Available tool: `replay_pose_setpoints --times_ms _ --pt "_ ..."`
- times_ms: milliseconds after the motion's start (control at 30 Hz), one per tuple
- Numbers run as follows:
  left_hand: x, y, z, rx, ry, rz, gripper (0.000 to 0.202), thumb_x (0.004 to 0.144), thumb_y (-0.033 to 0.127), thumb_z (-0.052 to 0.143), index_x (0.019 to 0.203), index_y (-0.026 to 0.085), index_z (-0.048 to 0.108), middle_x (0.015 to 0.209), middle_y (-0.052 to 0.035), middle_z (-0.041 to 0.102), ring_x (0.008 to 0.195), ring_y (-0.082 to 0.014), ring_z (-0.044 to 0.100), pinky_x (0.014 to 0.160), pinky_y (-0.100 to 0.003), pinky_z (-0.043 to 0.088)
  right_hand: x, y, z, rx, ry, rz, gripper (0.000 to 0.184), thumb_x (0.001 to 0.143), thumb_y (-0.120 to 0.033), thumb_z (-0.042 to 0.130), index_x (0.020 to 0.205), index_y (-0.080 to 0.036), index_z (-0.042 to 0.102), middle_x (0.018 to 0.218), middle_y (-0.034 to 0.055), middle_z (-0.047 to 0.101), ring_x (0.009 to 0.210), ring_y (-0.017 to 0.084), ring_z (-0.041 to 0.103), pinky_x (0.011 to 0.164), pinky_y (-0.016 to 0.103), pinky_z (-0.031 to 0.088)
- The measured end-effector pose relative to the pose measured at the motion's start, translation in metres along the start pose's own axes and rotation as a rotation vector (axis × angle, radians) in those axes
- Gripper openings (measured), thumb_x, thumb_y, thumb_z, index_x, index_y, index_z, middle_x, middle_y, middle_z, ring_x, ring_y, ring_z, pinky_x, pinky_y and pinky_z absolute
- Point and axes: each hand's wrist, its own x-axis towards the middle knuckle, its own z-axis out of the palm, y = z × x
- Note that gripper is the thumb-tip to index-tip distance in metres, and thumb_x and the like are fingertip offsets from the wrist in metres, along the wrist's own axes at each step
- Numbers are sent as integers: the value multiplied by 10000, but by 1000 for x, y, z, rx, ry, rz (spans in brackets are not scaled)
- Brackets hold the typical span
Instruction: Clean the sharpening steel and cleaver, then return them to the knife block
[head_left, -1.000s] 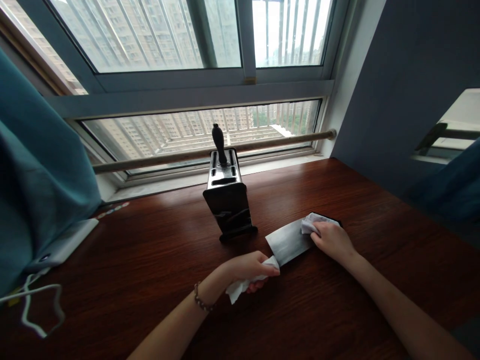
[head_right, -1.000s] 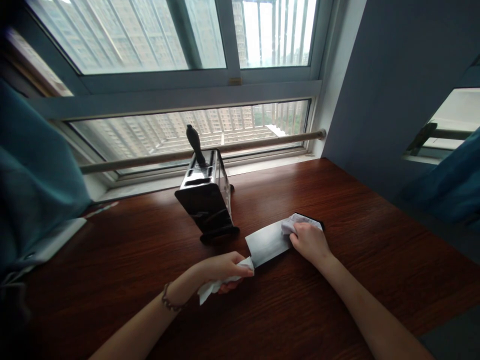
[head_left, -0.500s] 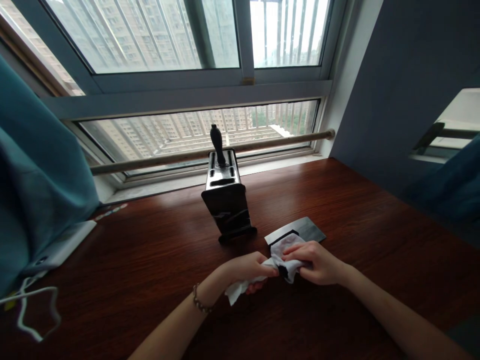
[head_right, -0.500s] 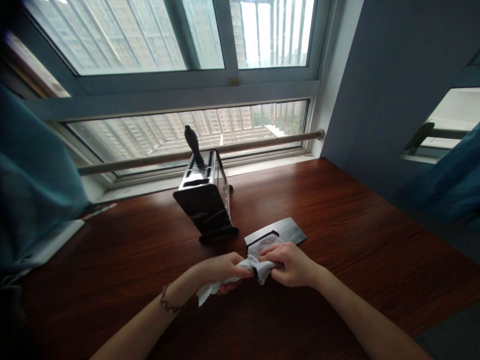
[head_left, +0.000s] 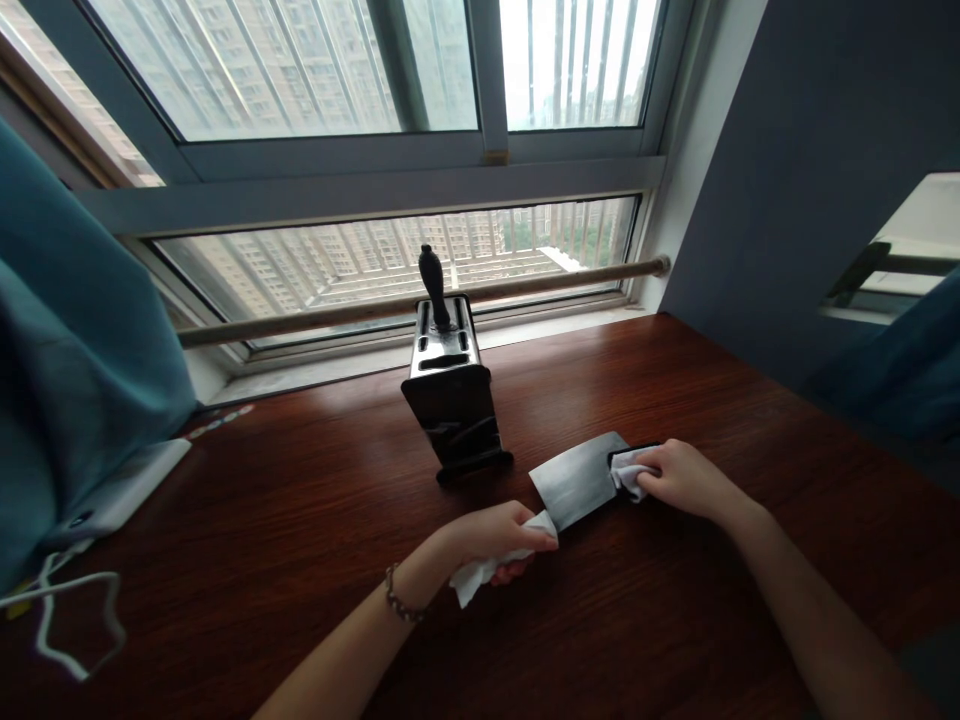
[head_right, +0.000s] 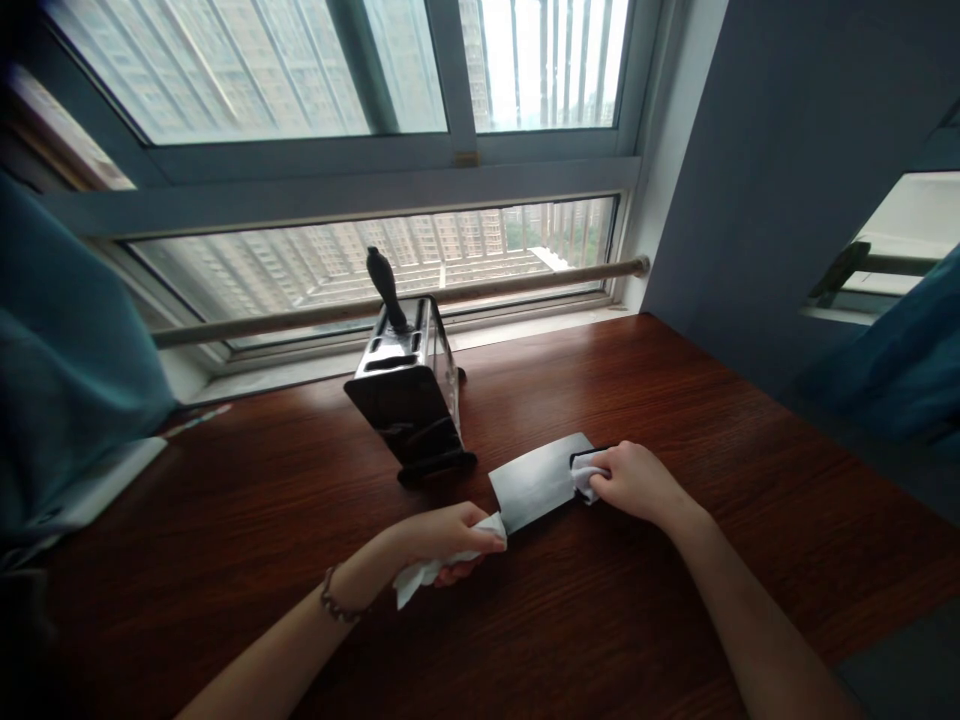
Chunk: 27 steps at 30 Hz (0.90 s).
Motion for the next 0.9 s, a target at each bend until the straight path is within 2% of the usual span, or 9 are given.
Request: replay_pose_setpoints --times_ms 100,233,367,467,567,633,800,900 --pt "1 -1 1 -12 21 4 366 684 495 628 712 169 464 471 41 467 346 -67 400 314 -181 336 1 13 2 -46 -17 72 270 738 -267 414 662 -230 670 706 27 685 651 151 595 587 253 350" --pt "1 -2 0 -16 21 12 371 681 499 630 718 171 460 465 47 451 353 -65 392 324 -180 335 4 21 9 -155 33 187 300 759 -303 381 662 -215 651 713 66 677 670 193 605 580 287 332" --pt "0 -1 0 -4 17 3 377 676 506 632 734 175 463 473 44 464 356 -70 400 316 -182 329 7 21 14 -217 177 289 332 793 -366 358 711 -204 635 712 92 671 661 224 606 587 311 340" --pt "-1 0 0 2 21 2 373 676 505 632 739 175 470 484 41 470 361 -73 403 311 -185 333 7 15 15 -96 255 219 312 805 -353 373 869 -223 650 785 67 689 721 208 616 644 296 384" --pt "-1 0 0 5 9 17 369 681 500 627 721 170 467 485 39 467 364 -73 403 308 -185 335 6 2 20 3 172 4 305 786 -285 411 980 -255 645 902 36 694 807 185 617 697 274 415" --pt "0 0 0 4 3 20 370 685 501 622 715 169 461 481 39 463 360 -74 407 307 -184 333 6 -5 26 17 113 -63 312 775 -260 425 995 -261 645 955 34 686 859 184 612 724 275 427" --pt "0 1 0 3 -2 24 367 690 496 619 706 169 455 488 39 470 359 -72 411 307 -183 338 9 -3 39 -19 120 95 320 793 -283 395 1014 -287 627 1015 36 669 917 212 613 732 323 446" --pt "0 0 1 -6 13 14 377 678 506 629 717 171 459 490 42 466 361 -67 402 316 -183 338 11 6 38 -67 130 197 308 802 -311 368 963 -284 629 952 48 677 864 244 629 676 353 452"
